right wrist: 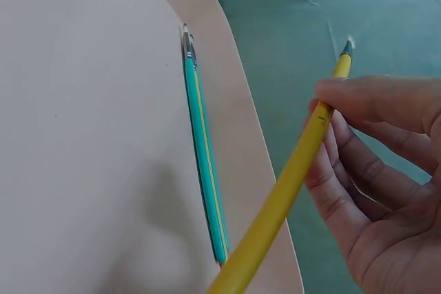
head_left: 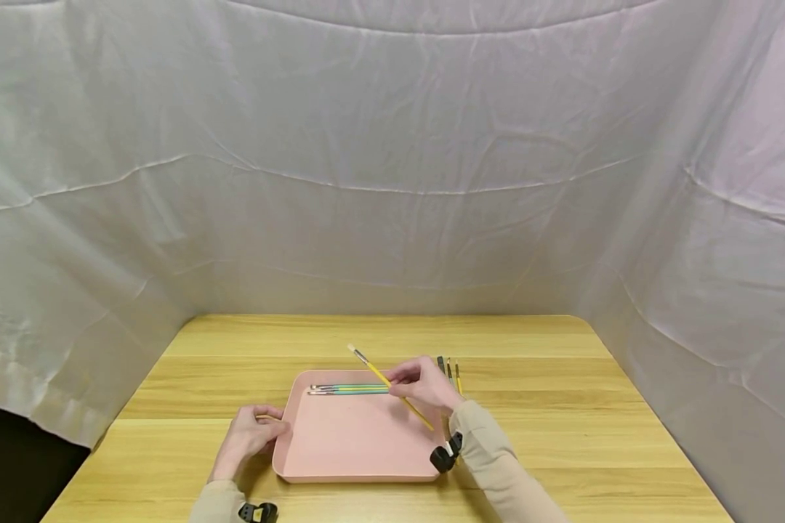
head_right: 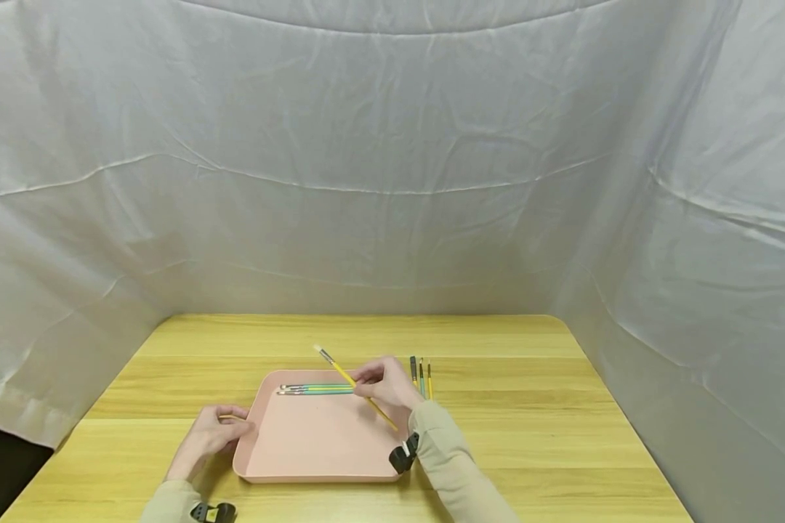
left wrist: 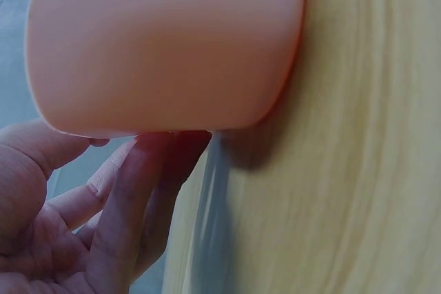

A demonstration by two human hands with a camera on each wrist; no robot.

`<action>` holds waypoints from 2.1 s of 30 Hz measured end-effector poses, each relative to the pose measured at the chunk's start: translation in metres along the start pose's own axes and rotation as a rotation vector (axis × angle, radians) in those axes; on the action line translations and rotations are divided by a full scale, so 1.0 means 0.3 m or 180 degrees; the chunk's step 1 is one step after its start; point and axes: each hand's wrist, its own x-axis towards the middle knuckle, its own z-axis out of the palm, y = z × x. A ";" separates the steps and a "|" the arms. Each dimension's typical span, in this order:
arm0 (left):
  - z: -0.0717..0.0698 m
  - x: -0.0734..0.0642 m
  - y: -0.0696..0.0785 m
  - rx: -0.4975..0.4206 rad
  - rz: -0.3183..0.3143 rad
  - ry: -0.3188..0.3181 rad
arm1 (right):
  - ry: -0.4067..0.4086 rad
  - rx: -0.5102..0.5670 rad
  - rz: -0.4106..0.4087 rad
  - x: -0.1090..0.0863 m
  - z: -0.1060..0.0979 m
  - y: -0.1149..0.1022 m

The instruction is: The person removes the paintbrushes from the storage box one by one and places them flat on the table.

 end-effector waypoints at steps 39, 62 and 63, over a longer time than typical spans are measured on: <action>0.001 -0.002 -0.004 -0.0127 0.0000 -0.0005 | 0.1660 0.1027 0.0368 -0.153 -0.014 0.103; 0.001 0.002 -0.004 -0.0045 -0.0033 -0.0004 | 0.2323 0.2448 0.0585 -0.219 -0.061 0.193; 0.001 0.001 -0.004 -0.0049 -0.0031 -0.0003 | 0.2348 0.2369 0.0632 -0.221 -0.064 0.196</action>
